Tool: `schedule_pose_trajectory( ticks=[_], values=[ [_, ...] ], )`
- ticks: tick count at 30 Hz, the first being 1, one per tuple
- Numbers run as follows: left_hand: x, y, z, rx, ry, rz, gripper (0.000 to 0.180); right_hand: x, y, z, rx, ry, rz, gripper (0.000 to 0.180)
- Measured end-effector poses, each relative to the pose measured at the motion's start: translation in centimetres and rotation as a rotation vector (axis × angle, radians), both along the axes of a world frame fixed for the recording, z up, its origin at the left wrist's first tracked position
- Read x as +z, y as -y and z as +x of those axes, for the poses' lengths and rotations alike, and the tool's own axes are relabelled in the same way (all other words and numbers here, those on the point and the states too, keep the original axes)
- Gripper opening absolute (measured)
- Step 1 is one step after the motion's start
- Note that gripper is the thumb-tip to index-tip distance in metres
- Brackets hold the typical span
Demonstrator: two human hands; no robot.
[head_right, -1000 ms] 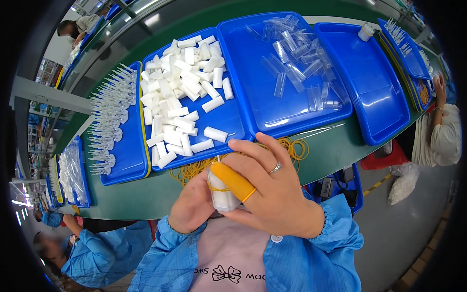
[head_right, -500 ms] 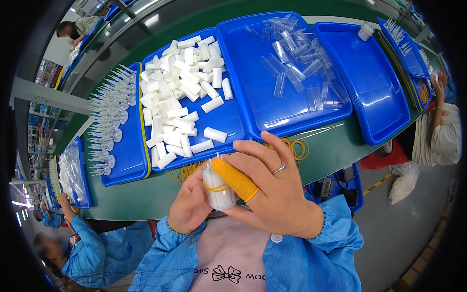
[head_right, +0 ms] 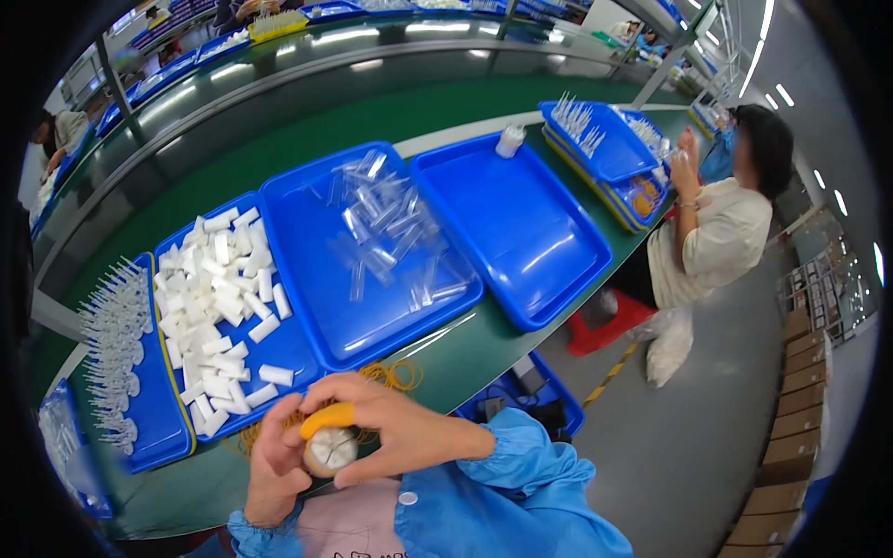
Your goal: The person assembles small white cylindrical components by inserting them into clear plastic tubes. They secure the bundles with yellow rubber bands and use scissors to trim the protruding ends of the cylinders. The finished units are placed into a blue tray on the assembly line.
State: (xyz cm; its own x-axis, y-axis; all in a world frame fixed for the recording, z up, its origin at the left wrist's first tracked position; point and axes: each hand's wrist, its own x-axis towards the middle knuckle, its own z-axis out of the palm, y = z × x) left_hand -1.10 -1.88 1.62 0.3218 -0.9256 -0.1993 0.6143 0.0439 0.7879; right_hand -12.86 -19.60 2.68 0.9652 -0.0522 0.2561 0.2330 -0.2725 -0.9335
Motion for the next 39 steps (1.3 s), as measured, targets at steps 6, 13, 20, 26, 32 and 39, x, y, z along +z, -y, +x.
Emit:
schedule_pose_trajectory(
  ticks=[6, 13, 20, 26, 32, 39],
  values=[
    [-1.0, -2.0, 2.3, 0.453, 0.375, 0.008, 0.052, 3.3, 13.8, -1.4, -0.904, 0.119, -0.086, 0.045],
    [-0.3, -2.9, 4.3, 0.713, 0.414, 0.148, 0.023, -1.4, 32.2, -0.7, -1.297, 0.143, -0.945, 0.044],
    [-0.8, -4.7, 5.8, 0.828, 0.514, 0.221, 0.016, -4.3, 37.0, 0.7, -1.36, -0.092, -1.032, 0.055],
    [-1.4, -6.3, 7.2, 0.949, 0.555, 0.283, 0.012, -0.9, 34.3, 0.1, -1.337, 0.16, -0.916, 0.044],
    [-2.8, -11.7, 12.2, 0.976, 1.37, 0.644, 0.007, 4.4, 22.9, 6.8, -0.92, 0.276, -0.757, 0.033],
    [-3.8, -13.8, 16.9, 0.805, 1.684, 0.923, 0.041, 2.4, 8.6, 13.8, -0.216, 0.224, -0.796, 0.008]
  ],
)
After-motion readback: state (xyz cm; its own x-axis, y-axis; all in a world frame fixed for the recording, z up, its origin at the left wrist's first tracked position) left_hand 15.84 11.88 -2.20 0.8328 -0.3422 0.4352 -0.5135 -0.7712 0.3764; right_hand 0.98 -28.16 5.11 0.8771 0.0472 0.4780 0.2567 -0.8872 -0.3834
